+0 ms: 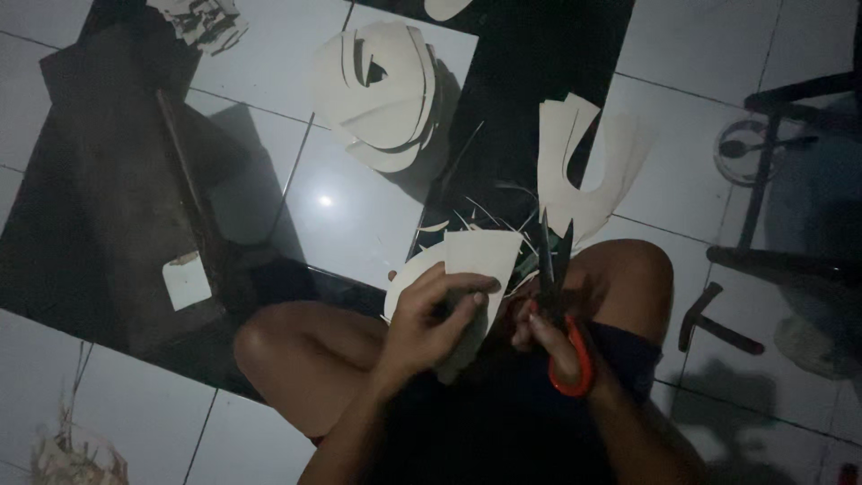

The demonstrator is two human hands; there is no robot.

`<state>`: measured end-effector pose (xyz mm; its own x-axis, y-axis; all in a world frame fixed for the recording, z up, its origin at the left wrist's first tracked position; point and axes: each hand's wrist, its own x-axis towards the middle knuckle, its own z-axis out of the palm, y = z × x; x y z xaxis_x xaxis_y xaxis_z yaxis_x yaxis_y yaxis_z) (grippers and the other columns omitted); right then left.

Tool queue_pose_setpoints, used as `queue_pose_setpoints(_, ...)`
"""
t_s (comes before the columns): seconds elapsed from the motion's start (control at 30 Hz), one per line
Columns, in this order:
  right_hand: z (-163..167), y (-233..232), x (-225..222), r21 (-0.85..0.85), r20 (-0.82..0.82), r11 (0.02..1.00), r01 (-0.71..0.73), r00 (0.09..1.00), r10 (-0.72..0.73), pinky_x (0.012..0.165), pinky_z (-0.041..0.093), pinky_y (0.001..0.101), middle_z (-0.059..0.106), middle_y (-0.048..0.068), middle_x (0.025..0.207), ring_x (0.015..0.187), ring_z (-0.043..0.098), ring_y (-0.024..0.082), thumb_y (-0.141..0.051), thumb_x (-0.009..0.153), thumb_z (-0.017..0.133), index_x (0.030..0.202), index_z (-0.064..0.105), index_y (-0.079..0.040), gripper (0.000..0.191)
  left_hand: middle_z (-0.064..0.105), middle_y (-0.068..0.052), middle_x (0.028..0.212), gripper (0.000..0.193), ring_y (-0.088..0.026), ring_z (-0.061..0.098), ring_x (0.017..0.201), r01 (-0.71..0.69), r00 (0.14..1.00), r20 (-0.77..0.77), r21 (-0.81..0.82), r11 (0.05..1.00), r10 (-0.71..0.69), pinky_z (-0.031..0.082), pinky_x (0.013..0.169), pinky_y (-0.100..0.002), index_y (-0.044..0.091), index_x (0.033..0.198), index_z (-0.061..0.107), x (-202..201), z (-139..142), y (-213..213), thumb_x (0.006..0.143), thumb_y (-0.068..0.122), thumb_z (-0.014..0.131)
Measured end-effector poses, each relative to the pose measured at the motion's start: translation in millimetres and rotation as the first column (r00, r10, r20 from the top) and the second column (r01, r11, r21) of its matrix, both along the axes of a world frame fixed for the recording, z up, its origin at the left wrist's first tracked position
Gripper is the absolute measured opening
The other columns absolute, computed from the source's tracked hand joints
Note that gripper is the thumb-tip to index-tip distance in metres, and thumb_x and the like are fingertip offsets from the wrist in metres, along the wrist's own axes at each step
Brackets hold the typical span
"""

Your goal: The person sits on the floor and uses red-handled scissors to cut a white sheet of material into a curved shape with a central hole. The person repeatedly trims the edges and rotates the piece to refine the shape.

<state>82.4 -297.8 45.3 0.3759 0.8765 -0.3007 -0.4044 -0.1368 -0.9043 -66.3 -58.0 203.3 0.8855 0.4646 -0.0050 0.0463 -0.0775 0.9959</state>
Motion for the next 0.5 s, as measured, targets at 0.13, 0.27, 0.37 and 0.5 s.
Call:
queue_pose_setpoints(0.13,32,12,-12,0.034,0.276,0.993,-0.112,0.956,0.098,0.078,0.058,0.0352,0.071,0.01,0.102,0.092,0.069,0.018,-0.023,0.107,0.055,0.122,0.063,-0.006,0.023,0.075,-0.01,0.123,0.027,-0.024,0.069,0.12,-0.034,0.999,-0.034,0.183,0.982,0.041,0.023,0.11,-0.048,0.01,0.124,0.073,2,0,-5,0.099,0.02,0.068)
queue_pose_setpoints(0.27,53,25,-25,0.048,0.761,0.985,-0.168,0.645,0.072,0.085,0.054,0.0404,0.068,0.014,0.112,0.1,0.066,0.023,-0.019,0.101,0.063,0.124,0.06,-0.004,0.027,0.053,-0.022,0.148,0.063,-0.033,0.05,0.141,-0.077,0.986,0.152,0.056,0.996,0.067,0.039,0.116,-0.045,-0.004,0.151,0.04,2,1,-10,0.101,0.021,0.067)
queue_pose_setpoints(0.37,50,26,-21,0.163,0.886,0.987,0.016,0.438,-0.153,0.09,0.047,0.0463,0.065,0.02,0.117,0.104,0.063,0.029,-0.012,0.099,0.063,0.121,0.056,0.001,0.027,0.053,-0.028,0.141,0.085,-0.036,0.056,0.13,0.144,0.988,0.019,0.195,0.97,-0.15,0.046,0.105,-0.043,-0.011,0.152,0.022,-2,9,-7,0.095,0.027,0.072)
queue_pose_setpoints(0.5,24,12,4,0.21,0.376,0.948,0.238,0.876,-0.303,0.082,0.051,0.0299,0.065,0.008,0.106,0.094,0.063,0.014,-0.001,0.102,0.065,0.107,0.059,-0.007,0.009,0.074,-0.016,0.115,0.05,-0.03,0.072,0.11,0.452,0.785,-0.514,0.095,0.887,-0.346,0.047,0.102,-0.052,0.006,0.136,0.057,-2,35,-4,0.096,0.033,0.069)
